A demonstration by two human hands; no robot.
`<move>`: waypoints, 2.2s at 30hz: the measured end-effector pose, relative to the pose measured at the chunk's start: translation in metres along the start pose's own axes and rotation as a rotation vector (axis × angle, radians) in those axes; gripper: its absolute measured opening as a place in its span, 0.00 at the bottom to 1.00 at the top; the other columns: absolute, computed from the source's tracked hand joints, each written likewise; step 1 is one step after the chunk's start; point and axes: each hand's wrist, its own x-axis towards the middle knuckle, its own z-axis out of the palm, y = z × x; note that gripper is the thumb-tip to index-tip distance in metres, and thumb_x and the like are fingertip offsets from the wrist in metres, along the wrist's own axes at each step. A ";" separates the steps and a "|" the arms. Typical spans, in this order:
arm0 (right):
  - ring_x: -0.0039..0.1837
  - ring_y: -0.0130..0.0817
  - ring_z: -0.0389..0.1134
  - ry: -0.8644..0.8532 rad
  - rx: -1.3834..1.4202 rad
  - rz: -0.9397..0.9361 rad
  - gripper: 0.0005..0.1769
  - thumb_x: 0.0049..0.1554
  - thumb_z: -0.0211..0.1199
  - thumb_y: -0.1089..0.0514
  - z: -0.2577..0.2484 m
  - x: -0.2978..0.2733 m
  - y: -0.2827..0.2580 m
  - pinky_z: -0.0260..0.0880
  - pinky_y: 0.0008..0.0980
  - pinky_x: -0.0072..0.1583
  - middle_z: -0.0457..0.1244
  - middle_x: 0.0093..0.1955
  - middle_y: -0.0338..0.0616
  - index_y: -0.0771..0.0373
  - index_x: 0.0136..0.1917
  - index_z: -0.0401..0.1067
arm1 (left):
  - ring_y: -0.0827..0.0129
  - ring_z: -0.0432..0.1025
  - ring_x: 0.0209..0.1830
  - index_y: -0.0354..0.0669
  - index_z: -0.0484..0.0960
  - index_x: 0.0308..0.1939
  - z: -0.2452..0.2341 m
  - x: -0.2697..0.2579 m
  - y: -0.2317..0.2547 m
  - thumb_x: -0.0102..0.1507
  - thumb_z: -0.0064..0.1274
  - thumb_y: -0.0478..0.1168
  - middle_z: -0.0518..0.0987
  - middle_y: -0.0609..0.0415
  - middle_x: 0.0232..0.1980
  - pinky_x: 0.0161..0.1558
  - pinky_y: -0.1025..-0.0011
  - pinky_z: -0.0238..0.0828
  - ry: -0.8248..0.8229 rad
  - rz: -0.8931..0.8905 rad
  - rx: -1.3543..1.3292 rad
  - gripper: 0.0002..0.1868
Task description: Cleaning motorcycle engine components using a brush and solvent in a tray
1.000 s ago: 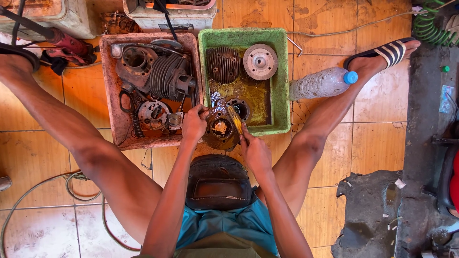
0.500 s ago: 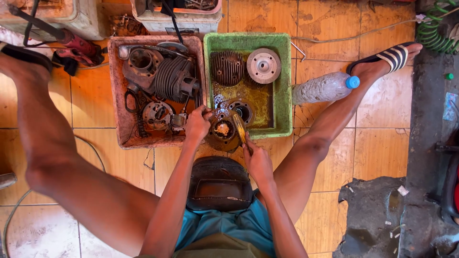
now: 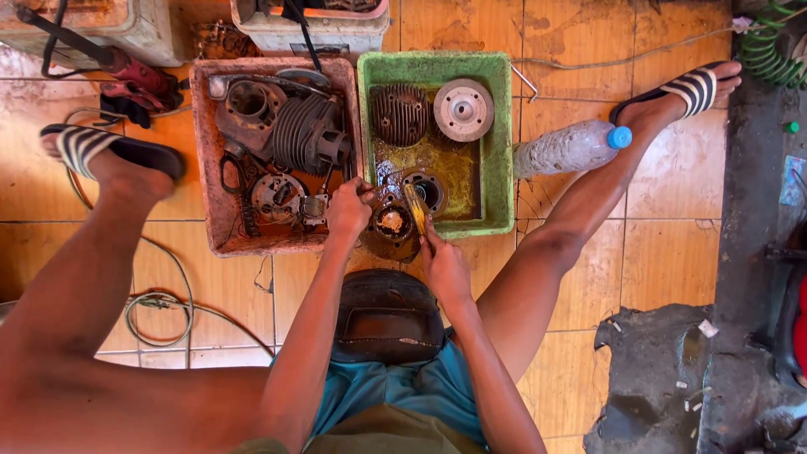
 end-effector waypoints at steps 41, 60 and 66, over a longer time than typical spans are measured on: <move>0.57 0.61 0.73 0.027 -0.069 0.192 0.27 0.67 0.47 0.56 0.001 -0.024 -0.045 0.77 0.58 0.52 0.70 0.55 0.65 0.53 0.79 0.60 | 0.35 0.79 0.53 0.42 0.85 0.53 0.016 0.071 -0.004 0.62 0.62 0.32 0.83 0.36 0.50 0.49 0.39 0.78 -0.223 -0.043 0.234 0.15; 0.50 0.56 0.74 -0.012 -0.099 0.171 0.26 0.67 0.49 0.55 0.008 -0.029 -0.012 0.77 0.54 0.46 0.71 0.51 0.62 0.48 0.78 0.61 | 0.39 0.80 0.51 0.44 0.87 0.49 -0.005 0.025 0.015 0.63 0.60 0.33 0.83 0.37 0.49 0.50 0.43 0.79 -0.160 0.042 0.183 0.11; 0.51 0.56 0.74 0.025 -0.095 0.091 0.29 0.67 0.49 0.57 -0.008 0.010 -0.036 0.78 0.54 0.48 0.71 0.50 0.60 0.44 0.80 0.57 | 0.39 0.81 0.49 0.44 0.86 0.53 -0.008 0.024 0.018 0.64 0.59 0.33 0.83 0.36 0.49 0.47 0.44 0.79 -0.160 0.039 0.223 0.13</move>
